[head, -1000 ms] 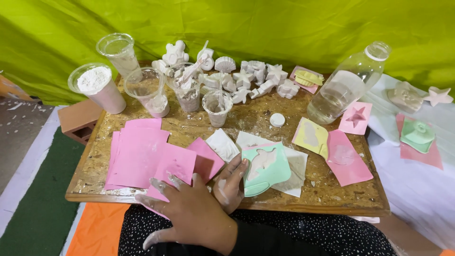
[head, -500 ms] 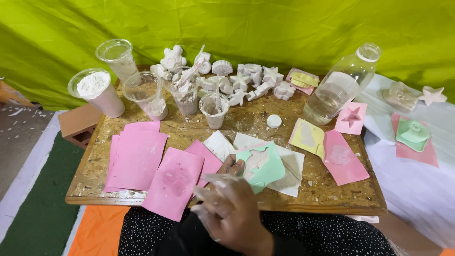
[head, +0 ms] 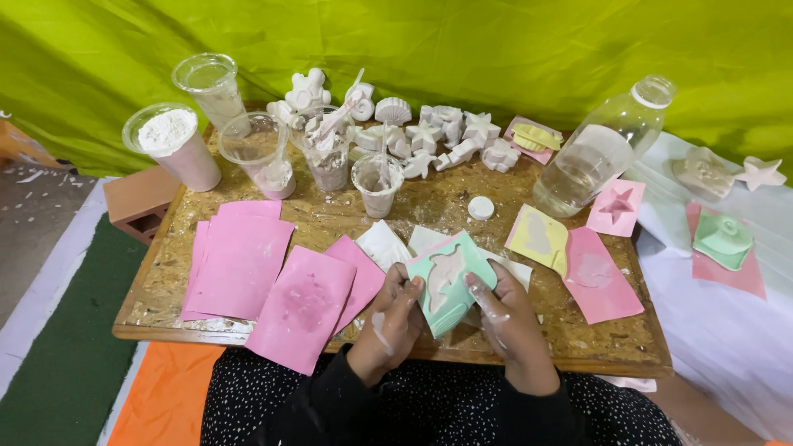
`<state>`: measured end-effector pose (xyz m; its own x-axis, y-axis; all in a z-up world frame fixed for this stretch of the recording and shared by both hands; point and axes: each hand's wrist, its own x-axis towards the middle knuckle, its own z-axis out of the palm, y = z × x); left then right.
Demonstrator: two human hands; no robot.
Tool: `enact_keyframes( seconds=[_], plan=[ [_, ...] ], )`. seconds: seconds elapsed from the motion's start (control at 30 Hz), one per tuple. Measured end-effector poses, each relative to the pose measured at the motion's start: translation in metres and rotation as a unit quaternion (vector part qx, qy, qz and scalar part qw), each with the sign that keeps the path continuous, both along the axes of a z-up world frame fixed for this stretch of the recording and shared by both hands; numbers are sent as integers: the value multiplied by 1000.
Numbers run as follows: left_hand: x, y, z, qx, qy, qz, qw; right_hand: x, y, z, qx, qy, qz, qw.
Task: Demolding plaster shapes from silicone molds and arranging them on colored paper squares.
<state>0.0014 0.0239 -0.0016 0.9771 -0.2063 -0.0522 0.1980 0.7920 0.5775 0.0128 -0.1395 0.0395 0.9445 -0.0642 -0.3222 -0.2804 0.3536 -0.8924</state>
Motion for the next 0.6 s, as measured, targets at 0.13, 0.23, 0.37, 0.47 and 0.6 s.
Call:
enact_keyframes(
  seconds=[0.13,0.23,0.37,0.47,0.6],
  plan=[
    [4,-4,-5,24,-1,1,1000,3,0,2,-99,15,-53,994],
    [4,-8,-5,83,-17,25,996,11,-15,-42,-34,-105,-74,991],
    [10,5,22,202,-41,21,978,14,-17,-20,-47,-124,-67,989],
    [25,13,41,294,-109,50,948,14,-12,19,-72,-165,-62,982],
    [55,13,73,313,-171,80,931,22,-7,90,-147,-244,-36,958]
  ],
)
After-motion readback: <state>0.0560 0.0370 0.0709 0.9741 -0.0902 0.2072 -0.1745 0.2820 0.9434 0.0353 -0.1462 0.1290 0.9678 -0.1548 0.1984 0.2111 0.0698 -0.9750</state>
